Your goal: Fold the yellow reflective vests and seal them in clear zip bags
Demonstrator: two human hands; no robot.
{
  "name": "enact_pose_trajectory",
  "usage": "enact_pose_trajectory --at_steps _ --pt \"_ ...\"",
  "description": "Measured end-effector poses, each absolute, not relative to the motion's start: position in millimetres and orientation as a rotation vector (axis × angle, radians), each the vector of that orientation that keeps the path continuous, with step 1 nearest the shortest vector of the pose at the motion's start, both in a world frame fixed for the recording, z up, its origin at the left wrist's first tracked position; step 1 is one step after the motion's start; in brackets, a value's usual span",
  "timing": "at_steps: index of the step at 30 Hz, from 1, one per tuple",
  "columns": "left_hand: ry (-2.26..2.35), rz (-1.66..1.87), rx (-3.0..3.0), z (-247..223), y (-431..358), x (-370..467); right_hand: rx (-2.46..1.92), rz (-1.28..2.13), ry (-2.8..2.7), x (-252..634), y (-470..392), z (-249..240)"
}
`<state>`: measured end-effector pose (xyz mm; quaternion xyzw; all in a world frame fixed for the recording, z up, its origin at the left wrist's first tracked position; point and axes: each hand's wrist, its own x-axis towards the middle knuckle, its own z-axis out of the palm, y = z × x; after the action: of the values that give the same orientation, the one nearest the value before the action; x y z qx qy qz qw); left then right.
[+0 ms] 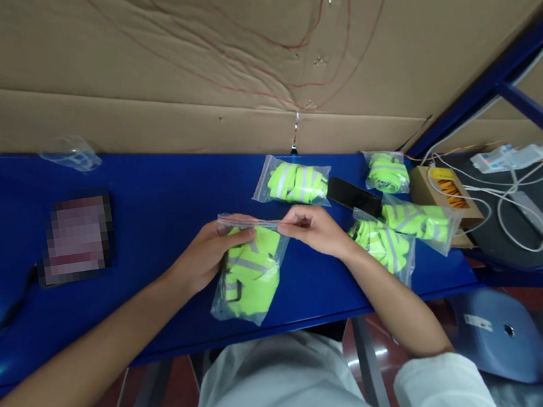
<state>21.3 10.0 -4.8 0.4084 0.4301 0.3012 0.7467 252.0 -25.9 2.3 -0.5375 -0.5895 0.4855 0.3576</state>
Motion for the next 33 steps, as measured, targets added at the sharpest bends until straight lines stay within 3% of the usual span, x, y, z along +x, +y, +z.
enact_pose_trajectory --at_steps 33 --pt "0.961 0.68 0.98 -16.4 6.9 22.2 -1.372 1.258 -1.682 257.5 -23.5 0.0"
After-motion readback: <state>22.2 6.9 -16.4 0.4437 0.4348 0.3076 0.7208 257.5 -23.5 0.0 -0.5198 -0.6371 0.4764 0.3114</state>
